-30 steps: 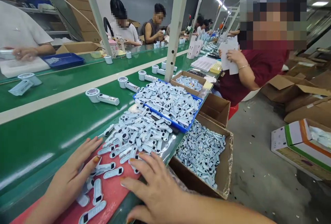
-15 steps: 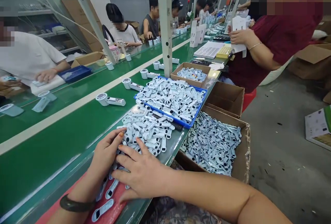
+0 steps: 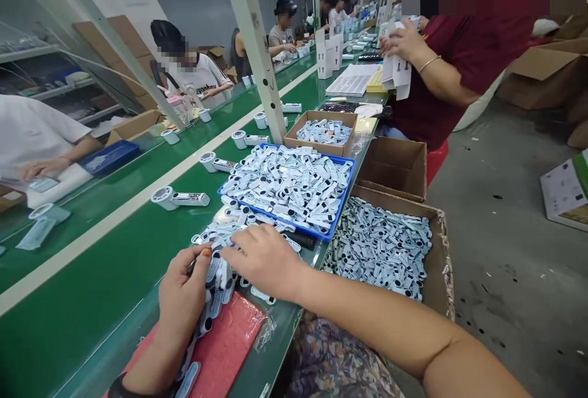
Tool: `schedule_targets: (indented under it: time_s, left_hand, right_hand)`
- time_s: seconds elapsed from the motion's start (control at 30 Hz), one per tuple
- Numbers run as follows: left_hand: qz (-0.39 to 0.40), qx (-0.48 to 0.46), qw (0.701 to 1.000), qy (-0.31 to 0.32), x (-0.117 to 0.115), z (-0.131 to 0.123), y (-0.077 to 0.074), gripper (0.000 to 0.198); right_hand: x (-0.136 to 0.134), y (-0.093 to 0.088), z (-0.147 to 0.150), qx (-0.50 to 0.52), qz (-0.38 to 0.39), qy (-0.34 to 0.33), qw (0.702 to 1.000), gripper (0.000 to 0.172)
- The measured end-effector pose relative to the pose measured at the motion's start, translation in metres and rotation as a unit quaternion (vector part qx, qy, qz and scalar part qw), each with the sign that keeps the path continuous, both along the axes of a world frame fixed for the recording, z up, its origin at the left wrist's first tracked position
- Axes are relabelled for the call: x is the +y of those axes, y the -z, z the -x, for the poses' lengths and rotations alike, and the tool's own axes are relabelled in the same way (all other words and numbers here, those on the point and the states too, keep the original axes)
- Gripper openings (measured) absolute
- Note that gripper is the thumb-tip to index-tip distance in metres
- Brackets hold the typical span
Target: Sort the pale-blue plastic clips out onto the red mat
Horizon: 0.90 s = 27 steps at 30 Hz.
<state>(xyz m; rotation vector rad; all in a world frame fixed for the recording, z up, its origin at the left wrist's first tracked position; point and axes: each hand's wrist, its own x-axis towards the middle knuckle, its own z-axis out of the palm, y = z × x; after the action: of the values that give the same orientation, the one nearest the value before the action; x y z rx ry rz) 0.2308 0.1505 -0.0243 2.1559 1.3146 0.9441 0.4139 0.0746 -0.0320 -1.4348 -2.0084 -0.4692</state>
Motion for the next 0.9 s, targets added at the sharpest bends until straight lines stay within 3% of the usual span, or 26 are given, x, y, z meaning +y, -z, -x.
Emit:
schedule_targets:
  time_s: [0.2,0.3,0.4,0.53,0.67,0.8,0.9]
  left_hand:
    - [-0.044,0.056,0.997,0.038,-0.004,0.002,-0.001,0.028]
    - [-0.044,0.02,0.997,0.054,-0.002,0.007,-0.007,0.028]
    - [-0.035,-0.027,0.999,0.03,0.009,0.017,-0.017,0.031]
    - [0.009,-0.02,1.0,0.002,0.035,0.029,-0.022,0.043]
    - [0.065,0.027,0.997,0.044,0.055,0.028,-0.013,0.061]
    - [0.104,0.042,0.991,0.077,0.056,0.019,-0.006,0.07]
    - [0.161,0.004,0.982,0.094,0.051,0.016,-0.007,0.073]
  right_hand:
    - [0.021,-0.01,-0.017,0.077,0.049,0.007,0.996,0.016]
    - [0.03,-0.014,-0.026,0.149,0.072,-0.001,0.986,0.016]
    - [0.027,-0.018,-0.037,0.212,0.081,-0.027,0.974,0.03]
    - [-0.005,-0.018,-0.043,0.262,0.041,-0.034,0.963,0.042]
    - [-0.057,0.007,-0.03,0.228,0.014,0.029,0.973,0.054]
    - [-0.091,0.037,-0.019,0.201,0.037,0.072,0.976,0.058]
    - [-0.096,0.04,-0.017,0.203,0.044,0.089,0.974,0.052]
